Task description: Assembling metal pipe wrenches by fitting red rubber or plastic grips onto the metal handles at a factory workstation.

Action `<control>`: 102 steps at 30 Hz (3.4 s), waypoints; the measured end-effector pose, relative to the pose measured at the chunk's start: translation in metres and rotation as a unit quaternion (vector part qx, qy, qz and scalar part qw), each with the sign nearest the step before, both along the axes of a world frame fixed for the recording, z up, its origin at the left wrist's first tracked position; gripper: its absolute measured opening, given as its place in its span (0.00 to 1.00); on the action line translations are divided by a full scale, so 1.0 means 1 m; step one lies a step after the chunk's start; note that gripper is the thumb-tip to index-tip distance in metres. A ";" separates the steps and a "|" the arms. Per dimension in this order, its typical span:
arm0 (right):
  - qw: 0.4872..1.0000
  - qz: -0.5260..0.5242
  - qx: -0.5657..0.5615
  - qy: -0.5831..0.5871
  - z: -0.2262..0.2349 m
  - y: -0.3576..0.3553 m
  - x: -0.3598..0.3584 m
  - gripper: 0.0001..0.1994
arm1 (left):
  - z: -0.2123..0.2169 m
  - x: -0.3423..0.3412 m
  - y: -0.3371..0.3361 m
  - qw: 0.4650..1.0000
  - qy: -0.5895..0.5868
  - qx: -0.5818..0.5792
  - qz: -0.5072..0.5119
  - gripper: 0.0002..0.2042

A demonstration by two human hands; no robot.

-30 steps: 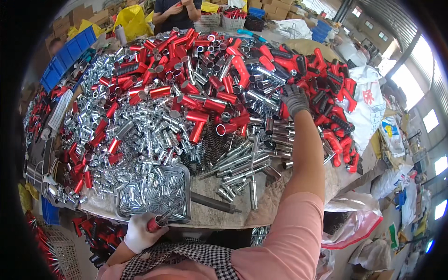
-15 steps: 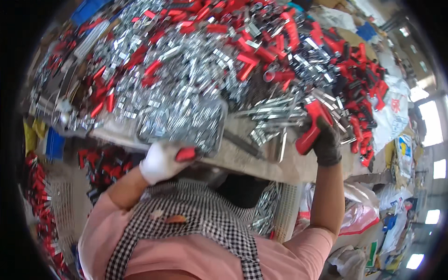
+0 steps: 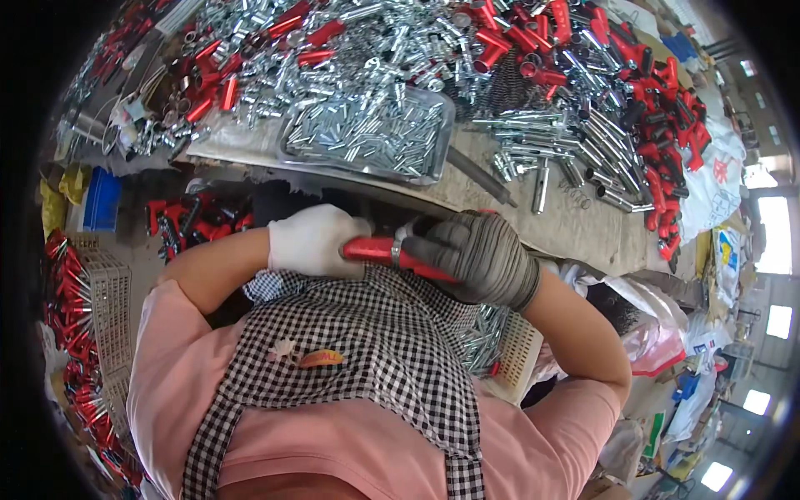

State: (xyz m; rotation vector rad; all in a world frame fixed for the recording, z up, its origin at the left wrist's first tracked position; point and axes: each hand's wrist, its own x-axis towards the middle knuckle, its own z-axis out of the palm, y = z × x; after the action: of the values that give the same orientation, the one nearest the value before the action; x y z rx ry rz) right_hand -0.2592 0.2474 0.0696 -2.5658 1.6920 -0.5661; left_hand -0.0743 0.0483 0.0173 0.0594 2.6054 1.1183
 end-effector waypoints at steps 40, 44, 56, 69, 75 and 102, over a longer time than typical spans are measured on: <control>0.902 -0.167 0.294 -0.270 -0.053 0.020 0.061 0.30 | -0.020 0.043 0.014 0.996 0.007 -0.087 -0.019 0.14; 0.988 -0.029 0.153 0.020 -0.011 0.013 0.057 0.25 | -0.019 0.034 -0.007 0.959 -0.174 0.200 -0.100 0.10; 0.903 -0.176 0.269 -0.286 -0.037 -0.005 0.047 0.29 | 0.002 0.041 -0.003 0.983 0.016 -0.156 0.096 0.09; 0.978 -0.076 0.120 -0.149 -0.032 -0.004 0.050 0.29 | -0.001 0.045 -0.014 0.996 -0.001 -0.088 0.010 0.10; 0.992 -0.026 0.079 -0.092 -0.022 -0.004 0.044 0.32 | 0.002 0.038 -0.012 0.998 0.016 -0.061 -0.009 0.11; 0.998 -0.028 0.052 -0.001 -0.015 -0.006 0.044 0.34 | 0.027 0.027 -0.019 0.990 -0.008 -0.140 0.006 0.13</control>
State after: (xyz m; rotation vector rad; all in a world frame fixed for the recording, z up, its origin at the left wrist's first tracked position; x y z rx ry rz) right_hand -0.2155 0.2416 0.0545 -2.4527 1.7486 -0.4677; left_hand -0.0469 0.0293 0.0445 -0.0266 2.7239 0.7444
